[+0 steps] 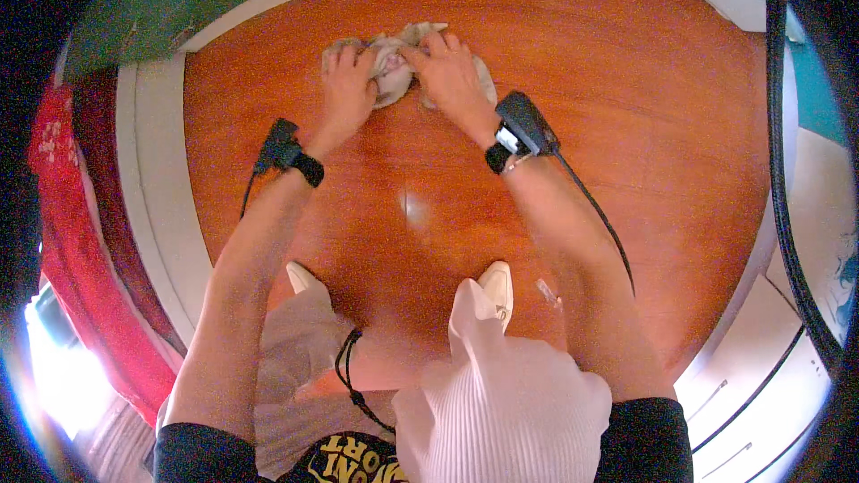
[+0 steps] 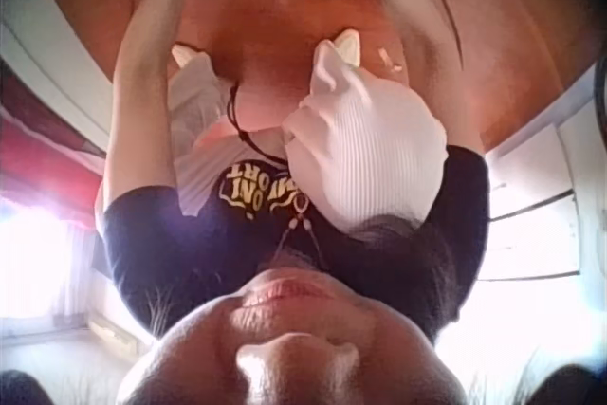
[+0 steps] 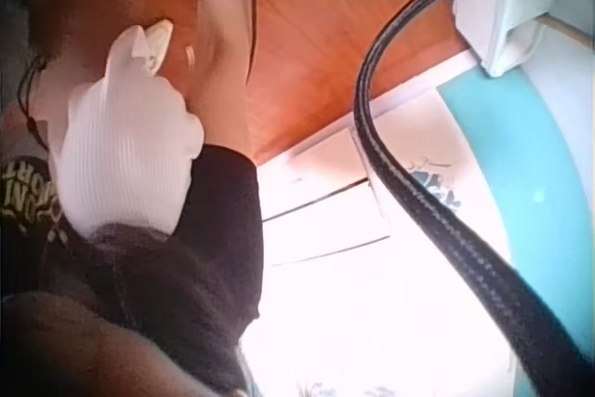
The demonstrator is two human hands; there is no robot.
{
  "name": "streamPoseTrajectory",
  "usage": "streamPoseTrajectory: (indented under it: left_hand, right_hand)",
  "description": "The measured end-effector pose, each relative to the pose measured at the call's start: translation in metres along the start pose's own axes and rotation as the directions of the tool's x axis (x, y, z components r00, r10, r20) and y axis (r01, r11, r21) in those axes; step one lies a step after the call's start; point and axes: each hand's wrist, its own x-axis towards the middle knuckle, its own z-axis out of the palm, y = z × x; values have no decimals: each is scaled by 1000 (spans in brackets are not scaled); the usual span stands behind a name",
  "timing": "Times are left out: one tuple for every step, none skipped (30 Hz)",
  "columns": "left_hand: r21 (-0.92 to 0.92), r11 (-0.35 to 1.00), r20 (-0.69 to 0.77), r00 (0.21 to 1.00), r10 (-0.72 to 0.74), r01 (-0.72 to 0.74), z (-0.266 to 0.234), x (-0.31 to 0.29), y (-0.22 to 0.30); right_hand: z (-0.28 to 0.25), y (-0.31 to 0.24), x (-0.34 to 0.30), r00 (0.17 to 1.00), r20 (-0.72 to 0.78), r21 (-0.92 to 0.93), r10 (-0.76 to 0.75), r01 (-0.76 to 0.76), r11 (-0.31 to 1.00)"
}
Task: The person is cleaning the wooden floor with a grey cloth while kneeling.
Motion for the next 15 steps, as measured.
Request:
streamPoseTrajectory:
  left_hand:
    - [71,997,-25,1000,9,-7,3,-5,2]
    - [69,997,79,997,14,-19,0,-25,5]
    - [72,997,186,983,11,-25,-4,-62,9]
    - [136,983,174,980,101,-126,-13,-108,11]
    - [228,941,285,942,180,-249,-18,-162,3]
    - [126,920,529,809,255,-372,-44,-186,29]
    - [60,941,586,775,237,-333,-53,-235,34]
    - [-69,932,596,735,324,-355,-57,-250,47]
    - [-178,914,613,686,392,-364,-66,-257,51]
    - [-172,914,614,686,391,-367,-64,-254,45]
    - [-178,921,636,673,377,-348,-58,-248,36]
    - [-189,927,661,657,364,-324,-55,-239,27]
    - [-183,979,758,621,199,-90,-71,-176,39]
    - [-121,982,842,539,24,146,-94,-102,44]
    - [13,985,438,887,149,-172,-70,-119,1]
  right_hand:
    - [9,1,-1,1000,-28,-57,-1,-1,998]
    - [17,-9,-19,1000,-13,-67,-21,21,998]
    - [29,-28,-51,999,3,-68,-47,47,997]
    - [35,-54,-82,991,101,56,-84,79,995]
    - [39,-82,-115,970,164,185,-177,146,972]
    - [36,-94,-163,939,229,239,-256,201,950]
    - [30,-121,-189,886,362,386,-289,140,912]
    - [19,-131,-213,862,386,404,-327,161,901]
    - [11,-142,-216,838,393,444,-379,188,876]
    - [13,-140,-209,840,386,444,-380,192,875]
    - [19,-134,-198,823,422,445,-381,179,878]
    - [18,-129,-182,802,461,448,-381,160,880]
    - [20,-110,-168,791,537,401,-293,66,914]
    - [13,-92,-136,836,516,392,-187,-36,919]
    - [6,-89,-85,877,467,419,-115,-105,902]
